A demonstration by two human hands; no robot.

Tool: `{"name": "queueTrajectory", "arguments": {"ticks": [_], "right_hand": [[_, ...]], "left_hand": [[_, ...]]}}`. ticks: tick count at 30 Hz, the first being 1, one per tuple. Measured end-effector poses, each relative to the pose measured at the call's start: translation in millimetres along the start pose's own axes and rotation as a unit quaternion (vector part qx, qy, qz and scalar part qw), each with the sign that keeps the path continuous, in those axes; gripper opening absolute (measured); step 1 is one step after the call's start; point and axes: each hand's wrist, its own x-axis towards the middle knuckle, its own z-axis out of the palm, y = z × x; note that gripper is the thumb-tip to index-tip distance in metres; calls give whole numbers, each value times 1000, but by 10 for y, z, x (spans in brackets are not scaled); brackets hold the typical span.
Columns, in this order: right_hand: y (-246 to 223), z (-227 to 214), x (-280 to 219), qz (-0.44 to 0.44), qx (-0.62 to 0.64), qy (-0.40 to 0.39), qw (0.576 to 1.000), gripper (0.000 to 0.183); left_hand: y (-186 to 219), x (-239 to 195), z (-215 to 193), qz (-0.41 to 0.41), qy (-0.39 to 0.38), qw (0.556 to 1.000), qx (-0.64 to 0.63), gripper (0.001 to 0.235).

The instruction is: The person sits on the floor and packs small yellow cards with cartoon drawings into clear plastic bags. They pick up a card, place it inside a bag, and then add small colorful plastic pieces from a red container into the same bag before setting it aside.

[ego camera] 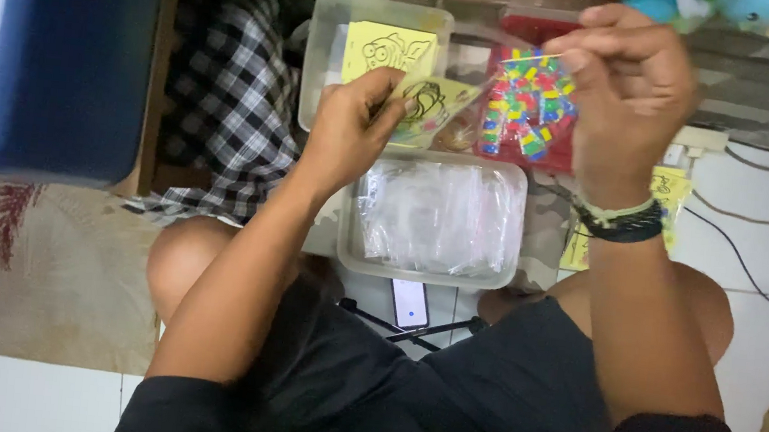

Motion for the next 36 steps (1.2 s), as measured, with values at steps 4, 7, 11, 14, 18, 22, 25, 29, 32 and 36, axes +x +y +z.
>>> {"name": "queueTrajectory", "arguments": {"ticks": [4,7,11,14,18,22,25,29,32,36], "right_hand": [[-25,80,-44,18,-18,16,1000,21],[-95,93,-38,34,-145,-14,989,11],[-74,104,-49,43,-144,-50,987,16],[16,129,-90,80,-101,-54,990,15],[81,142,-99,97,-75,-62,991,15],[99,165,-114,93,-95,-52,990,14],[118,165,-131,128,-94,-68,985,13],[69,228,-125,126,-63,-105,984,9],[85,295,-150,137,-35,-90,986,10],[45,351,-150,143,-67,-74,985,6]], "left_hand": [[44,-2,85,16,-31,999,3,14],[18,-5,122,17,-49,999,-8,16],[-21,0,143,9,-54,998,-20,15],[-66,-13,151,2,-61,998,-20,15],[-117,-21,159,-15,-79,995,-61,12],[-55,-12,140,-22,-91,993,-75,11],[-41,-17,137,-20,-86,993,-75,13],[-47,-10,140,-22,-84,993,-78,12],[-59,-12,145,-41,-100,988,-111,12],[-84,-13,168,-86,-124,971,-185,17]]}}
